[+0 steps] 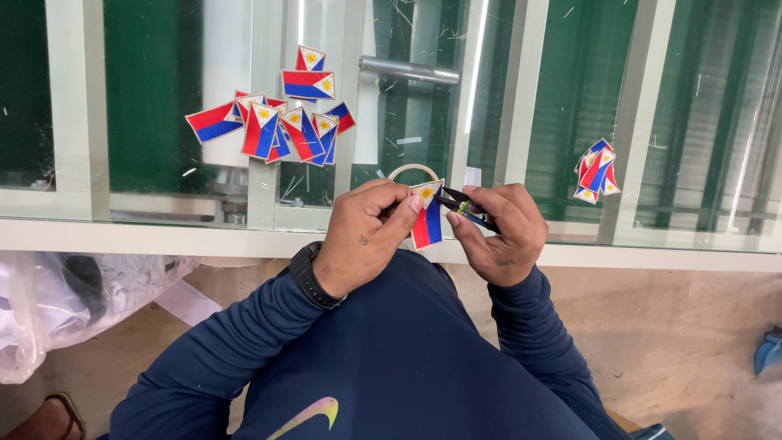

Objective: The person uses pliers to trim the edges of small Philippine flag stickers. They pick up each sticker, carefully remove excess material around the perimeter, and place the finished pieces on a glass surface.

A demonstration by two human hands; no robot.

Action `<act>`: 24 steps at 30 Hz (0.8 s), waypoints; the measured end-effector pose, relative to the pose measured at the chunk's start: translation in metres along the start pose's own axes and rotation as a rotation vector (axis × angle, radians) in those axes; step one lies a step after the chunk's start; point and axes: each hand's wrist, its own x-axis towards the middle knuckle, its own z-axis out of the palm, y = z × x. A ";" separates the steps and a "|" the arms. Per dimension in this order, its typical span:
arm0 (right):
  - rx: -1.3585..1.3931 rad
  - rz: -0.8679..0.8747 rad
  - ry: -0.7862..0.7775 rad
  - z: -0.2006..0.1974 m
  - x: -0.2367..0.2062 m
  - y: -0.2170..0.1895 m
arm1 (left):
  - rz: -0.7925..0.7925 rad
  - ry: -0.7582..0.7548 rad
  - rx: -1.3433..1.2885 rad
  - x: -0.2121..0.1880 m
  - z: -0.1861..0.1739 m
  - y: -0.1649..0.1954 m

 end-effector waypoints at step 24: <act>0.060 -0.167 0.004 0.004 -0.002 0.014 | -0.244 -0.115 -0.326 0.001 0.008 -0.022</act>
